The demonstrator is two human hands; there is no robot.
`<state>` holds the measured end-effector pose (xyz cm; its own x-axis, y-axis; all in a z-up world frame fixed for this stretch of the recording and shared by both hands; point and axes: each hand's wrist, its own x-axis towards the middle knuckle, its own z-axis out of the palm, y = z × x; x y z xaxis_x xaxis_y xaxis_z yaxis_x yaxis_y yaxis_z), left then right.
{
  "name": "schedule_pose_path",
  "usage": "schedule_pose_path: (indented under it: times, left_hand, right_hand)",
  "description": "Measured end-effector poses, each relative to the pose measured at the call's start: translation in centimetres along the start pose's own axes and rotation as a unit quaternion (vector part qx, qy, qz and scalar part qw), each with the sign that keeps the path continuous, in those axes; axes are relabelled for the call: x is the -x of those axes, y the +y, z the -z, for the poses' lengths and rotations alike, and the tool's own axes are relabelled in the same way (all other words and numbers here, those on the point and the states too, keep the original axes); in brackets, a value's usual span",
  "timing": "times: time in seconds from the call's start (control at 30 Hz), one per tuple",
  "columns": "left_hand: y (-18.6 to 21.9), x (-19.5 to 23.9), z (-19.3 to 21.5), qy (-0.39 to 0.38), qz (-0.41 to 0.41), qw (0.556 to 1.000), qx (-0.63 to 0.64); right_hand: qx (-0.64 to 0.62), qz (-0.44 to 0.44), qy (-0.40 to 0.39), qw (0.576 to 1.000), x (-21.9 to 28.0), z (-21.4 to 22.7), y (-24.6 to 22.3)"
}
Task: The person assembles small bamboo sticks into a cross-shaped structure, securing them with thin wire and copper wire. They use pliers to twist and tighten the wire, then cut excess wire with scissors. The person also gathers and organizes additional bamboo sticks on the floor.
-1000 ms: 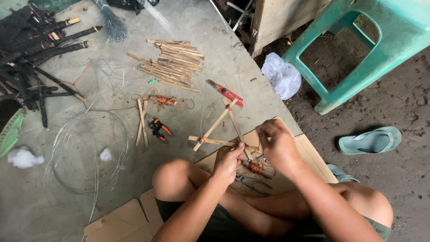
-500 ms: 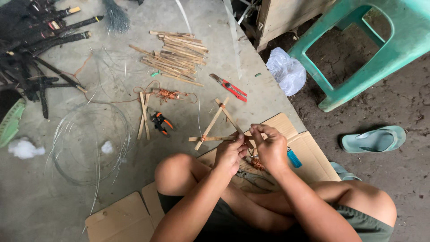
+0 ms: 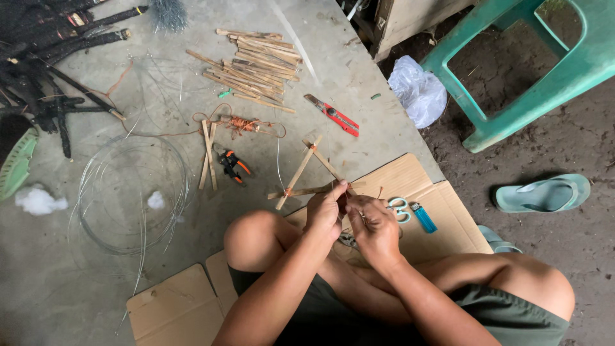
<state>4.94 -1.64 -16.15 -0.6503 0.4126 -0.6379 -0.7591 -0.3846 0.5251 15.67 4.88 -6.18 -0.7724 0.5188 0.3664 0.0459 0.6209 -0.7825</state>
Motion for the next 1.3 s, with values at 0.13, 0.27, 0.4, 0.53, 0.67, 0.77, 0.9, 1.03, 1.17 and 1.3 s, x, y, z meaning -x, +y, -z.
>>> schedule_pose_path:
  times: [0.13, 0.27, 0.4, 0.53, 0.67, 0.77, 0.9, 1.03, 1.17, 1.3]
  left_hand:
    - [0.4, 0.4, -0.3, -0.017, -0.007, 1.0, 0.019]
    - [0.1, 1.3, -0.7, -0.052, -0.013, 0.998, -0.018]
    - [0.4, 1.3, -0.7, -0.042, -0.018, 0.996, -0.073]
    - [1.1, 0.6, 0.4, -0.039, 0.01, 0.994, -0.1]
    - [0.7, 0.6, 0.7, -0.106, 0.048, 0.988, -0.102]
    - [0.3, 1.4, 0.1, -0.158, 0.055, 0.981, -0.096]
    - [1.4, 3.3, -0.4, -0.166, 0.054, 0.975, -0.14]
    - [1.7, 4.8, -1.3, -0.171, 0.018, 0.971, -0.164]
    - [1.9, 5.0, -1.6, -0.178, 0.016, 0.97, -0.164]
    - [1.5, 4.9, -1.4, -0.164, 0.02, 0.974, -0.156]
  right_hand:
    - [-0.037, 0.029, 0.019, 0.999, 0.3, 0.4, 0.3]
    - [-0.007, -0.009, 0.034, 0.999, 1.2, 0.0, 1.6]
    - [-0.052, -0.095, 0.055, 0.993, -0.3, 0.7, 2.9]
    - [-0.374, -0.195, 0.023, 0.906, -5.3, 4.7, 5.4]
    - [-0.5, -0.334, -0.074, 0.796, -7.1, 7.3, 6.8]
    - [-0.462, -0.335, -0.084, 0.817, -6.2, 5.5, 7.1]
    - [-0.41, -0.311, -0.067, 0.855, -5.2, 3.4, 7.4]
    - [-0.421, -0.297, -0.044, 0.856, -4.2, 3.2, 7.8]
    - [-0.388, -0.286, -0.03, 0.876, -3.8, 2.8, 7.4]
    - [-0.139, -0.206, -0.006, 0.969, -3.6, 3.4, 5.7]
